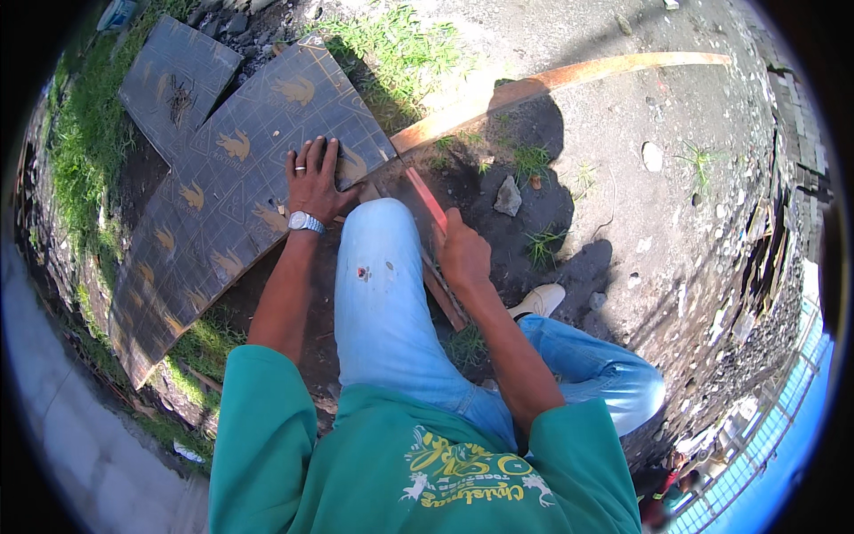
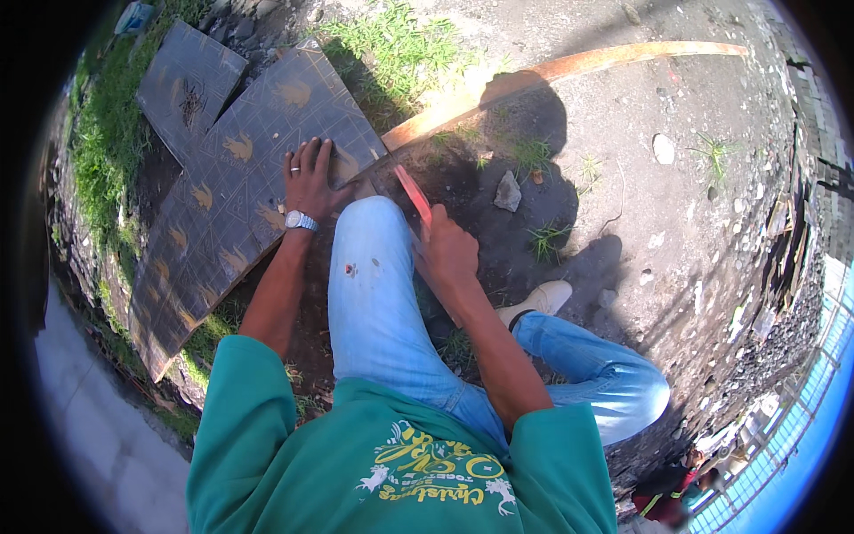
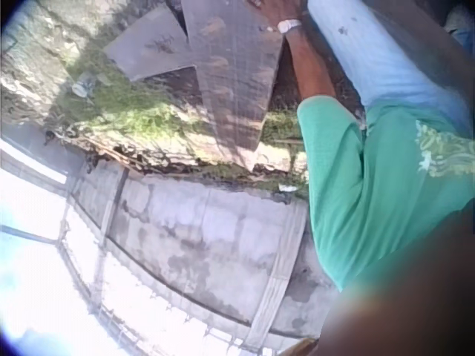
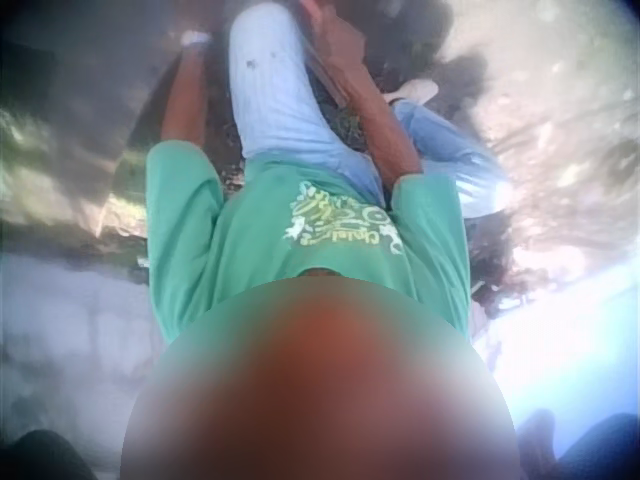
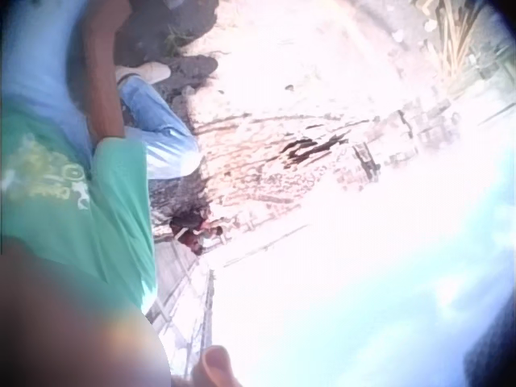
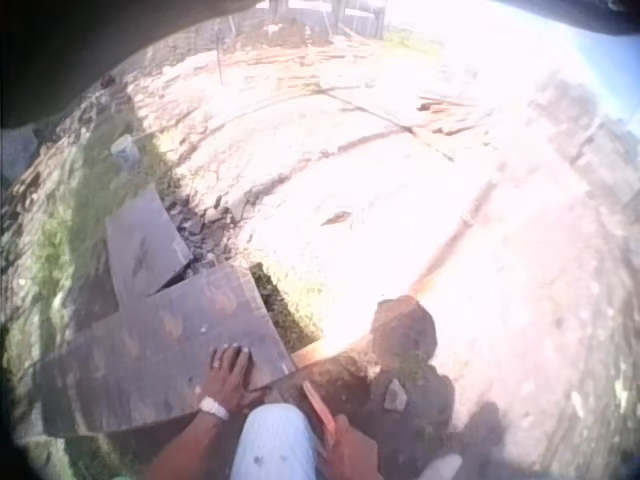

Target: The person positions a large patterned tile on a wooden support, uses a hand saw to cut it, then uses a hammer to tap the tile and a wooden strip to adjust alignment. The person handles the tile and tools directly on the ground.

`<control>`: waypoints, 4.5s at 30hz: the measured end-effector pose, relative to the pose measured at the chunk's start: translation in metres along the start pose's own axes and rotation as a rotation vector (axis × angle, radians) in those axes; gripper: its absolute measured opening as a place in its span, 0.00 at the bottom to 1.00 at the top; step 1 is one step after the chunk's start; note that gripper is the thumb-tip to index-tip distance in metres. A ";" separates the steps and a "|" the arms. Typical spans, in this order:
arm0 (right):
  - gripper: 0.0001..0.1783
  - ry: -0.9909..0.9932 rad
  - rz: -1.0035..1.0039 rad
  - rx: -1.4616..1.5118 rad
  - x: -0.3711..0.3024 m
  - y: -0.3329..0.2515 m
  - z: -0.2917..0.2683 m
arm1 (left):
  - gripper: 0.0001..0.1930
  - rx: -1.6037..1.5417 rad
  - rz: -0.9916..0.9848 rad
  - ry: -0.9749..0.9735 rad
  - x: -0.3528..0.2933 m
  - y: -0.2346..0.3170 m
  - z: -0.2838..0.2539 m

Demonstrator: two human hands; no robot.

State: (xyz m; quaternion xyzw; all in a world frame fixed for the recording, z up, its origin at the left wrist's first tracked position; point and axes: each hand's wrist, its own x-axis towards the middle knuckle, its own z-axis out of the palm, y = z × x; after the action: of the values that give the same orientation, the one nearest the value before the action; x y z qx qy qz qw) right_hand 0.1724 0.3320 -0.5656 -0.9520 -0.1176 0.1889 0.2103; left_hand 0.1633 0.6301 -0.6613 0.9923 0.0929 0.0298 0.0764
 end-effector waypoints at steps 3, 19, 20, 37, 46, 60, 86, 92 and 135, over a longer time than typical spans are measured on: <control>0.14 -0.016 0.018 -0.007 0.010 0.003 0.016 | 0.56 0.013 -0.028 -0.069 0.000 0.001 -0.006; 0.14 -0.097 0.086 0.011 -0.040 0.021 -0.011 | 0.56 0.056 -0.001 -0.033 -0.001 0.000 -0.005; 0.14 -0.064 0.061 0.044 -0.078 0.027 -0.031 | 0.55 0.034 0.007 -0.009 0.000 0.000 -0.003; 0.15 -0.087 0.267 0.310 -0.146 0.092 -0.080 | 0.55 0.023 0.006 0.003 -0.003 0.003 -0.007; 0.14 0.577 0.327 0.380 -0.175 0.110 -0.268 | 0.59 0.045 -0.036 -0.109 -0.001 0.010 -0.017; 0.30 0.904 0.887 0.089 -0.353 0.343 -0.271 | 0.57 -0.013 -0.027 -0.072 -0.005 0.006 -0.020; 0.20 1.321 0.752 0.718 -0.401 0.365 -0.208 | 0.57 -0.017 -0.024 -0.022 -0.006 -0.001 -0.007; 0.17 1.226 -0.008 0.381 -0.234 0.140 -0.308 | 0.56 -0.016 -0.045 0.004 -0.007 0.010 -0.009; 0.29 -0.517 0.124 0.047 0.050 0.296 -0.148 | 0.31 -2.209 -1.323 0.622 -0.126 -0.036 0.003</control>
State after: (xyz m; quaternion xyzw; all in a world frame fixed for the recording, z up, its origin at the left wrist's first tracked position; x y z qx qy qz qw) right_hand 0.3212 0.0326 -0.5887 -0.8725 -0.1045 0.4408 0.1832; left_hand 0.0339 0.6406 -0.6758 0.1286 0.4967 0.2712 0.8144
